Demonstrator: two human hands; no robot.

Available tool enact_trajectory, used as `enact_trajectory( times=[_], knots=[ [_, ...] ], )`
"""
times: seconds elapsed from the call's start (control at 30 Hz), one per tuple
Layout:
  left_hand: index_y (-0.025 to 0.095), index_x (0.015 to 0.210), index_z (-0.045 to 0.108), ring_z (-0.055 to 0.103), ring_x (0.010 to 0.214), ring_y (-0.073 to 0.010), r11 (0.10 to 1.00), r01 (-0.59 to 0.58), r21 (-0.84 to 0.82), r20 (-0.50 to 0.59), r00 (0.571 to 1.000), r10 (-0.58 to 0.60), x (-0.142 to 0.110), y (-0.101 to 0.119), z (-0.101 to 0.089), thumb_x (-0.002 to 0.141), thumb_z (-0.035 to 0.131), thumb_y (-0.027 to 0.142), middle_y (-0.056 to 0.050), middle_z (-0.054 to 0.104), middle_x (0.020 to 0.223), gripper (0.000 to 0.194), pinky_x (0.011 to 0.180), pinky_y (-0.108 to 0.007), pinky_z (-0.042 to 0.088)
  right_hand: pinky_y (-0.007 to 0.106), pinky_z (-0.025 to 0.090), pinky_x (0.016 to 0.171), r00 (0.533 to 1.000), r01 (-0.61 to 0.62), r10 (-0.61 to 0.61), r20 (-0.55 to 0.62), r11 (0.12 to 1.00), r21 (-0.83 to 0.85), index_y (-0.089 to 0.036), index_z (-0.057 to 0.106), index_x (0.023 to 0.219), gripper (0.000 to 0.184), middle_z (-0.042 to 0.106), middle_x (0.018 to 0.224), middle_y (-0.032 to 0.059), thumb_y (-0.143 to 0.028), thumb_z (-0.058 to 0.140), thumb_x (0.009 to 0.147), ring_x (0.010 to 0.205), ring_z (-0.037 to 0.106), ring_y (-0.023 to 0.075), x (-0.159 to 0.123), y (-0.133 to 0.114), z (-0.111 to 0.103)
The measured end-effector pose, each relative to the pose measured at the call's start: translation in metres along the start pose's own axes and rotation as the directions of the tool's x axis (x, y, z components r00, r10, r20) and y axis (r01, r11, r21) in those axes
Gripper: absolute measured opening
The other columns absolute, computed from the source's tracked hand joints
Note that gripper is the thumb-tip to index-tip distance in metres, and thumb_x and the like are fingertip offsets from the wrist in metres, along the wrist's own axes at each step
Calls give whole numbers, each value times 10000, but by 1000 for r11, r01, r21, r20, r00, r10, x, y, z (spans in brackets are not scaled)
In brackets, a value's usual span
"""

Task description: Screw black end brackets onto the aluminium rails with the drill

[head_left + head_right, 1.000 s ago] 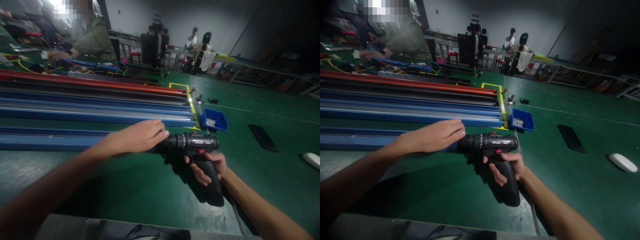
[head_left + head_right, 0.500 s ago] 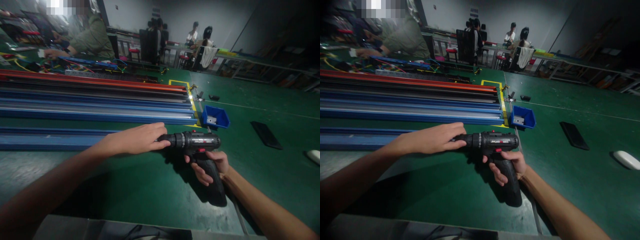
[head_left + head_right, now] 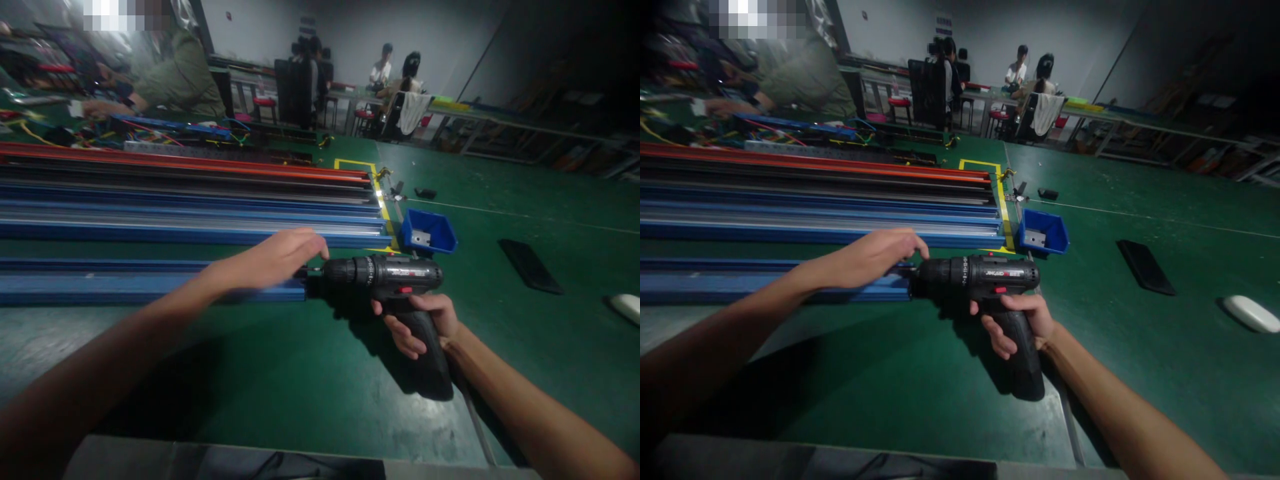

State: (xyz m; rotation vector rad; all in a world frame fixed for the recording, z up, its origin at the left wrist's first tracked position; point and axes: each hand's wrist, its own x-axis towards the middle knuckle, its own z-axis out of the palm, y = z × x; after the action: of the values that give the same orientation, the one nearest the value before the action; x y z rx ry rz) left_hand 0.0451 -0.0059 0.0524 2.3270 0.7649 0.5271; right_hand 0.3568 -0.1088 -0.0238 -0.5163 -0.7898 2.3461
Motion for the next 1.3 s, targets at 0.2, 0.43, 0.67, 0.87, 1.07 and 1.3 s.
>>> enact_trajectory(
  times=[0.2,0.43,0.67,0.87,1.07,1.3],
  knots=[
    [185,1159,722,564,725,-110,922,165,-350,-102,972,-213,8,-45,-2,955,591,434,-23,652,887,347,656,-244,436,263,503,460,998,46,-47,-44,998,-32,-49,582,1148,434,638,706,27,-406,590,901,401,535,100,-5,-17,-12],
    [155,1142,682,653,761,-128,866,103,-489,-191,956,-221,10,-58,12,852,745,384,-59,733,928,374,742,-289,538,248,507,465,989,109,-113,-96,993,-50,-43,613,1113,388,639,702,29,-382,577,927,403,529,89,-9,-31,-26],
    [147,1003,695,705,787,-158,905,95,-415,-266,938,-221,8,-64,18,843,741,313,-60,747,897,235,797,-333,566,233,515,468,986,108,-111,-121,994,-34,-38,618,1112,384,640,702,33,-377,572,938,403,510,74,-8,-31,-30],
    [164,1021,713,715,880,-177,935,104,-338,-267,942,-201,5,-62,22,840,737,303,-64,757,961,229,825,-333,564,228,506,453,986,87,-92,-139,995,-45,-59,608,1100,361,624,688,23,-379,558,939,394,480,70,-7,-31,-31],
    [174,1004,724,713,889,-179,958,92,-272,-288,942,-172,4,-63,22,864,712,316,-66,764,986,200,841,-342,554,235,502,447,988,110,-114,-104,993,-45,-39,599,1110,370,621,697,40,-368,537,952,388,463,76,-6,-30,-33],
    [179,999,735,712,885,-179,969,92,-230,-294,942,-159,4,-65,22,871,705,308,-58,768,982,183,862,-348,550,236,531,462,990,110,-112,-84,994,-25,-29,622,1122,374,632,711,56,-352,523,964,400,474,77,-7,-29,-36]
  ],
)
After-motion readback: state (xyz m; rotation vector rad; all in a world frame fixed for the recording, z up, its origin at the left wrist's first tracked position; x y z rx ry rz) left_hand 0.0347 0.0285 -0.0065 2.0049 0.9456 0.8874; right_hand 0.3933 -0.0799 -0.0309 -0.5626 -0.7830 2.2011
